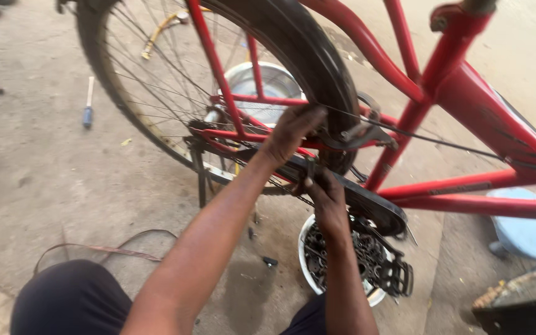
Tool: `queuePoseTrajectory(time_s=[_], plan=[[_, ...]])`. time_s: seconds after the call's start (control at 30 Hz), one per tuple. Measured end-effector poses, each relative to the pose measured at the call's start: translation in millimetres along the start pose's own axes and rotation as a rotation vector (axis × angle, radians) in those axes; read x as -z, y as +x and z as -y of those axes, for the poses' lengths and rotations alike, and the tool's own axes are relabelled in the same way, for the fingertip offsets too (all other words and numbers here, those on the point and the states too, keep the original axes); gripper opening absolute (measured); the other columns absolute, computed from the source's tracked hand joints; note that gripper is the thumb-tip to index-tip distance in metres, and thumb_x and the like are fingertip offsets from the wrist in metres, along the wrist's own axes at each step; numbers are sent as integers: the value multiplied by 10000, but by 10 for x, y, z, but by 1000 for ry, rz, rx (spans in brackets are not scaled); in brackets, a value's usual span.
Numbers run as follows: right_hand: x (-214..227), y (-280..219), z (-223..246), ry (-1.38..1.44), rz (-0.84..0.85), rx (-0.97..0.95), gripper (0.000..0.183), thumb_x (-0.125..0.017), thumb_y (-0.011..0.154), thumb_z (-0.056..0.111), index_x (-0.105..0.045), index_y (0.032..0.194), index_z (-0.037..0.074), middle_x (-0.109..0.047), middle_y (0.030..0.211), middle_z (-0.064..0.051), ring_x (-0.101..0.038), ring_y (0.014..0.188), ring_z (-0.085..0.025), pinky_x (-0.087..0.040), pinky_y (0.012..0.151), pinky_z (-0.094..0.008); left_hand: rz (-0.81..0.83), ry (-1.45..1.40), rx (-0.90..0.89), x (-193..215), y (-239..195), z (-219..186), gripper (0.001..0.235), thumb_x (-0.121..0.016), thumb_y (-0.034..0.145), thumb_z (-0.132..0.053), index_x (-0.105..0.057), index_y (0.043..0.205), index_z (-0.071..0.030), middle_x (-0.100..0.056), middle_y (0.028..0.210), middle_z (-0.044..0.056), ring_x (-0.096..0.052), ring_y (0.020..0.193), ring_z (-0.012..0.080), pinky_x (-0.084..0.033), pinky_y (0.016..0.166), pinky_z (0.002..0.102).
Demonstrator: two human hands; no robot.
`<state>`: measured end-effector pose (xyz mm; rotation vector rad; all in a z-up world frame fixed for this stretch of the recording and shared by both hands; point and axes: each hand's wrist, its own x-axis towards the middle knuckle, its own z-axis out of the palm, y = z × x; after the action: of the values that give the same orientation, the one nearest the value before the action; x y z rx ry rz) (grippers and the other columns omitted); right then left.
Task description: The person sits on the ground and adjusts the rear brake caliper and cable on a red bicycle using a wrench. They repeatedly tighten the brake cable and check the alignment of the brake pads against the wheel rim.
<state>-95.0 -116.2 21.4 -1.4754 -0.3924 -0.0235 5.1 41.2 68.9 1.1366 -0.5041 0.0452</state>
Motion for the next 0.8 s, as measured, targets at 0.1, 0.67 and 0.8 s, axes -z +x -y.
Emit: queuePoseTrajectory(time_s=[0.1,0.67,0.8], plan=[[-59,-1,36,49,-92,20,210,-604,1049,219,-639,1048,12,-672,857,-48,-659,810,-152,-558,791,-321,-15,-51,-5,21,-11,6,392,-592,1025,-381,-732,979,-19,-699,854,-6,-620,803,63,-508,753,238],[-690,241,-114,532,-310,-45,202,-581,1030,215,-615,1034,16,-660,792,-61,-618,680,-150,-525,637,-306,12,-169,116,11,2,-245,323,-629,1006,-293,-736,916,-1,-691,795,27,-616,732,92,-491,704,268],[-596,308,-142,376,-368,33,200,-591,1052,208,-617,1038,11,-623,741,-46,-577,628,-138,-486,579,-289,2,-140,110,10,-15,-269,310,-628,989,-288,-731,904,-9,-691,789,18,-620,741,86,-497,718,258]])
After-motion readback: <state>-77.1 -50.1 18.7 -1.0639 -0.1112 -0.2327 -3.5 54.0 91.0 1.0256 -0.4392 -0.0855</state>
